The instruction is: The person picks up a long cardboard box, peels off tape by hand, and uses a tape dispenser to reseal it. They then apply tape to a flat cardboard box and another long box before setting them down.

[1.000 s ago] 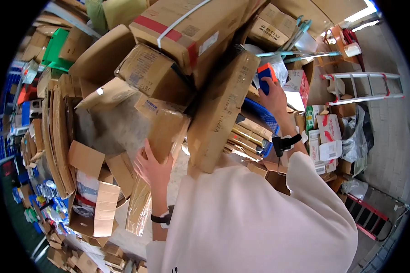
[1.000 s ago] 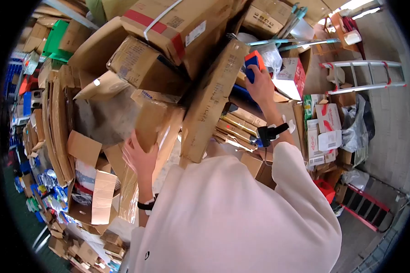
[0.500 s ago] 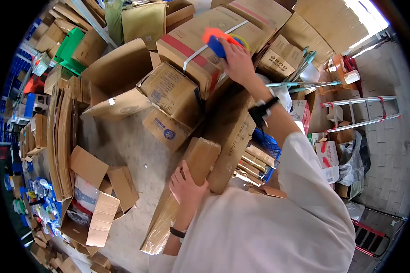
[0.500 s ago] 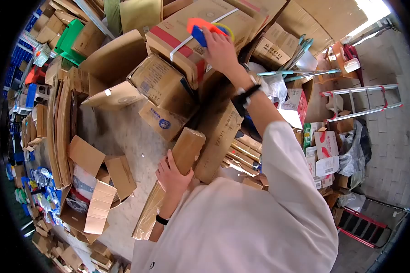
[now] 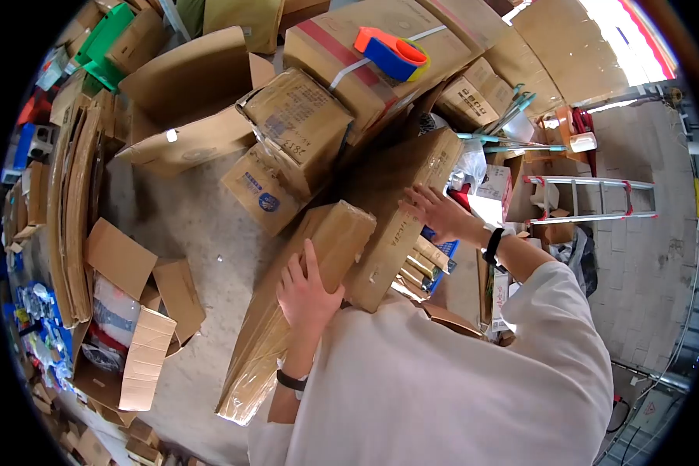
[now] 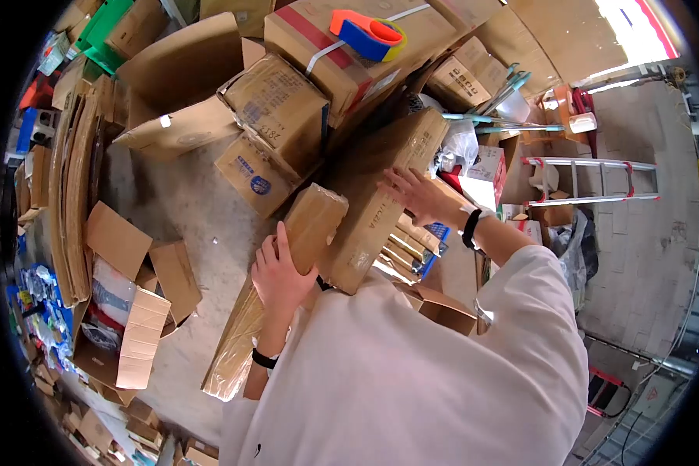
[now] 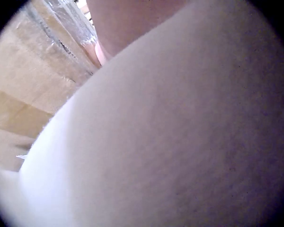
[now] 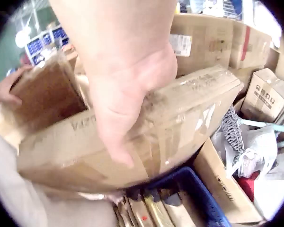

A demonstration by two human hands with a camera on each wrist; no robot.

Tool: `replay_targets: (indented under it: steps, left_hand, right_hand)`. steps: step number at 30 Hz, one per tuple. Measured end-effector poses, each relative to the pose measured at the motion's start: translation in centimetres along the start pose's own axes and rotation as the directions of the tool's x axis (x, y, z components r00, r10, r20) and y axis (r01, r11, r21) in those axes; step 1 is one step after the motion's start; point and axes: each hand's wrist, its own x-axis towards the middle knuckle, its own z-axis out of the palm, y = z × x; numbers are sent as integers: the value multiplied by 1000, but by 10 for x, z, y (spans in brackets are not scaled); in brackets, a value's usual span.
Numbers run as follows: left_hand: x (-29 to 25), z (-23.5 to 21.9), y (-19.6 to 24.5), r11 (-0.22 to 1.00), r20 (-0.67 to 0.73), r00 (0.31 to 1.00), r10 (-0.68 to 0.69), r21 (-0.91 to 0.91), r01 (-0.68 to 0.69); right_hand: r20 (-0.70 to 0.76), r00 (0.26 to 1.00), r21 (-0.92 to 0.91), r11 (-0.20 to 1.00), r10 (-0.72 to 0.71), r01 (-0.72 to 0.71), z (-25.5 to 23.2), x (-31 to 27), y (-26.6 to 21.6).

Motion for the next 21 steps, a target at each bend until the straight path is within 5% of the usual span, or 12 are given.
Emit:
replay_targets:
  steps: [4,5,8,9,18,21]
  left_hand:
    - [-3,2,3,1000,13,1000,-9,10,9]
    - [-5,5,4,1000,6,1000,-13,21,13]
    - [-4,9,13,998,-24,999,-24,58,26]
    - [-9,9,18,997,-28,999,-28,68,29]
    - [-14,18,29,997,1,998,-64,38,64]
    - [-10,17,28,996,-38,997,-68,49,70]
  right_hand:
    - [-12,975,-221,952,-222,214,9,27,13]
    - [-118,938,-225,928,-327,296,20,40,20]
    - [31,926,-37,925,-376,377,50,64,40]
    - [-51,905,-31,906,-422,421,49,64,41]
    - [62,915,-123,907,-398,402,54,57,18]
    - [-1,916,-175,902,-402,396,60,62,14]
